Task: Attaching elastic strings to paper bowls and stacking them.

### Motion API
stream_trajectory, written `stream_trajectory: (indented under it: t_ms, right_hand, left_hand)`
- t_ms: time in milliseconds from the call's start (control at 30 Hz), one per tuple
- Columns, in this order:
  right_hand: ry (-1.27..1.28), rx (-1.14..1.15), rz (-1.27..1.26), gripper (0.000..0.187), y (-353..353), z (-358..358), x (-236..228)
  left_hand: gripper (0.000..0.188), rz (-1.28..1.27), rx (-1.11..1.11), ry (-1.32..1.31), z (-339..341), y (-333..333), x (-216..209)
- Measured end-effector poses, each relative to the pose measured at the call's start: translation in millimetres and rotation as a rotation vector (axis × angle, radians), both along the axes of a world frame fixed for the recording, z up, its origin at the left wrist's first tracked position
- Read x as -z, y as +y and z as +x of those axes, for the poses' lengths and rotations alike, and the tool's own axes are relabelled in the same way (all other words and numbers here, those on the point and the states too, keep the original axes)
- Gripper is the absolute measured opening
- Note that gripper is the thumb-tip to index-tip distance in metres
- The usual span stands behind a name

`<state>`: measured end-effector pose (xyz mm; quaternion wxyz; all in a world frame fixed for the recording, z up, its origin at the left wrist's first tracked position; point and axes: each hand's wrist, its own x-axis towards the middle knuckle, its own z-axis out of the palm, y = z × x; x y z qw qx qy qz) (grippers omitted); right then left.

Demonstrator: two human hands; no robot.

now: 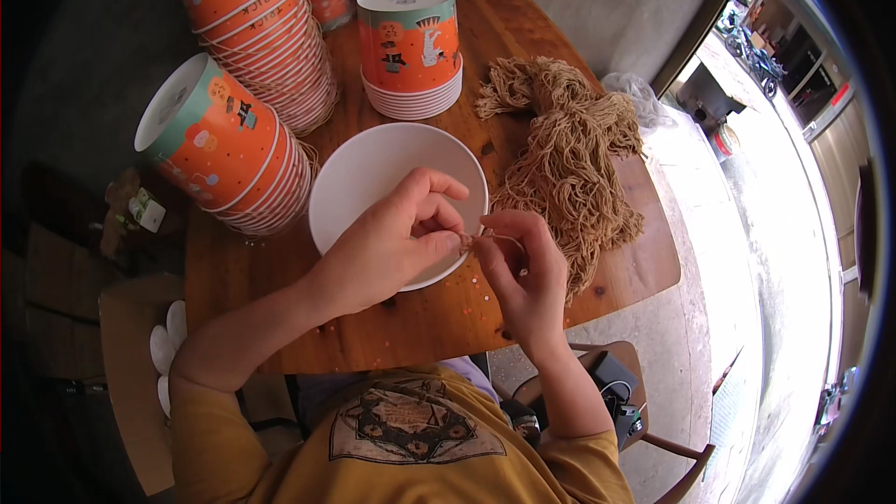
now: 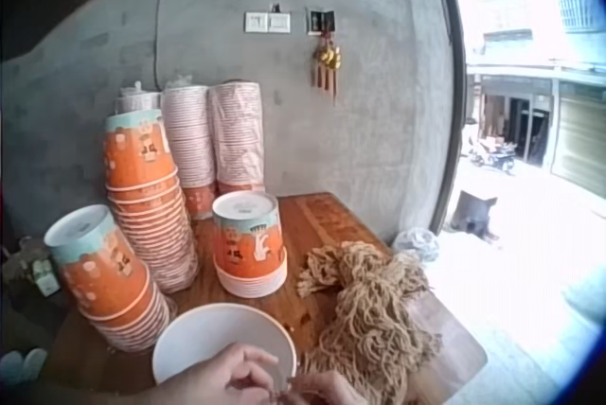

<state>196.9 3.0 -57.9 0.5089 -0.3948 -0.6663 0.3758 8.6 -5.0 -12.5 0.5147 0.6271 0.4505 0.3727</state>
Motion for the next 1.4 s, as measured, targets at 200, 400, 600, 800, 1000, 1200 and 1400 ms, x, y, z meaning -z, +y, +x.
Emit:
stream_trajectory:
  t_ms: [200, 400, 600, 800, 1000, 1200, 1400]
  right_hand:
    - [-0.223, 0.002, 0.324, 0.027, 3, 11, -8]
    - [-0.416, -0.012, 0.487, 0.029, 9, 18, -18]
    - [-0.499, -0.052, 0.614, 0.026, 14, 18, -21]
    - [-0.383, 0.035, 0.574, 0.025, 11, 5, -2]
    - [-0.126, -0.045, 0.143, 0.014, 3, 6, 4]
    - [-0.115, -0.069, 0.173, 0.011, 2, 7, 9]
    - [-0.076, -0.087, 0.118, 0.009, -3, 10, 11]
  left_hand:
    - [0.037, -0.038, 0.005, -0.020, 1, 1, -1]
    - [0.037, -0.014, 0.011, -0.007, 2, 0, -2]
    - [0.039, -0.016, 0.012, 0.002, 1, 0, -1]
    - [0.046, 0.037, 0.034, 0.056, 6, -6, -1]
    - [0.030, 0.066, 0.009, 0.189, 1, -8, -1]
    - [0.009, 0.357, -0.048, 0.369, 3, -10, 3]
    - [0.004, 0.388, -0.100, 0.375, 4, -9, -1]
